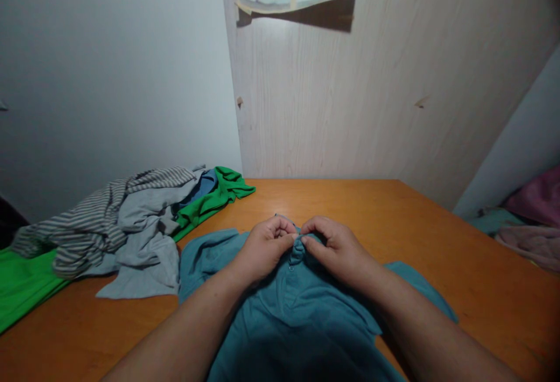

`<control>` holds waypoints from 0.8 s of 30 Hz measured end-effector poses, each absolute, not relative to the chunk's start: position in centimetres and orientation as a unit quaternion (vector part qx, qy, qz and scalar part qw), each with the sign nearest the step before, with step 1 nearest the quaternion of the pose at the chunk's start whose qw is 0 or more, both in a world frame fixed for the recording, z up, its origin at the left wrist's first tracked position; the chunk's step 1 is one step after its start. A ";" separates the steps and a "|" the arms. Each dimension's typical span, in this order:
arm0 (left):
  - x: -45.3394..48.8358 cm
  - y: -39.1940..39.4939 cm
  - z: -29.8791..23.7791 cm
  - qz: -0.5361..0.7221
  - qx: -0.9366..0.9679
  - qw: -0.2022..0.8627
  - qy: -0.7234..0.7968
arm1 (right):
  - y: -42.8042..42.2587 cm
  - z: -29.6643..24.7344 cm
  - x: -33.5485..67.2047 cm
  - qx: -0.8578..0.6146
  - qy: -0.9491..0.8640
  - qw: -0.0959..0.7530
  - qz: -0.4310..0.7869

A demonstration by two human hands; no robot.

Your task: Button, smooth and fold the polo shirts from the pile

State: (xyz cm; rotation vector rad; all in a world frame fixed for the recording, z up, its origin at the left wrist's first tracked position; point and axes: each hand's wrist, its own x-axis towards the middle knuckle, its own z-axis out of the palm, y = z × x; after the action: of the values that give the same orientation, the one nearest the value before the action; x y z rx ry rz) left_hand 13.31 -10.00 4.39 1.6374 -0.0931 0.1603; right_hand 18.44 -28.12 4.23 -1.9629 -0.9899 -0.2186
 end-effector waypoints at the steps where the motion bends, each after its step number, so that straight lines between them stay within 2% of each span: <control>1: 13.3 -10.0 4.4 0.063 0.725 0.685 -0.038 | -28.0 4.2 18.4 -0.794 -0.390 0.460 -0.080; 7: 13.3 -9.6 4.6 0.028 0.716 0.697 -0.040 | -27.8 4.0 18.4 -0.779 -0.353 0.518 -0.029; 19: 12.8 -9.4 5.4 -0.008 0.719 0.694 -0.031 | -27.5 4.1 18.4 -0.706 -0.241 0.650 0.146; 24: 12.9 -9.4 5.3 0.001 0.712 0.701 -0.036 | -27.2 4.2 18.2 -0.694 -0.226 0.666 0.154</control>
State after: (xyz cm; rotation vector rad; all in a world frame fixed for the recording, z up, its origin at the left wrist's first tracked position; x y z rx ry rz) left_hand 12.91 -9.44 5.31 1.5858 -0.0798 0.0029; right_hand 18.23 -27.25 4.17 -1.5658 -0.5107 0.3484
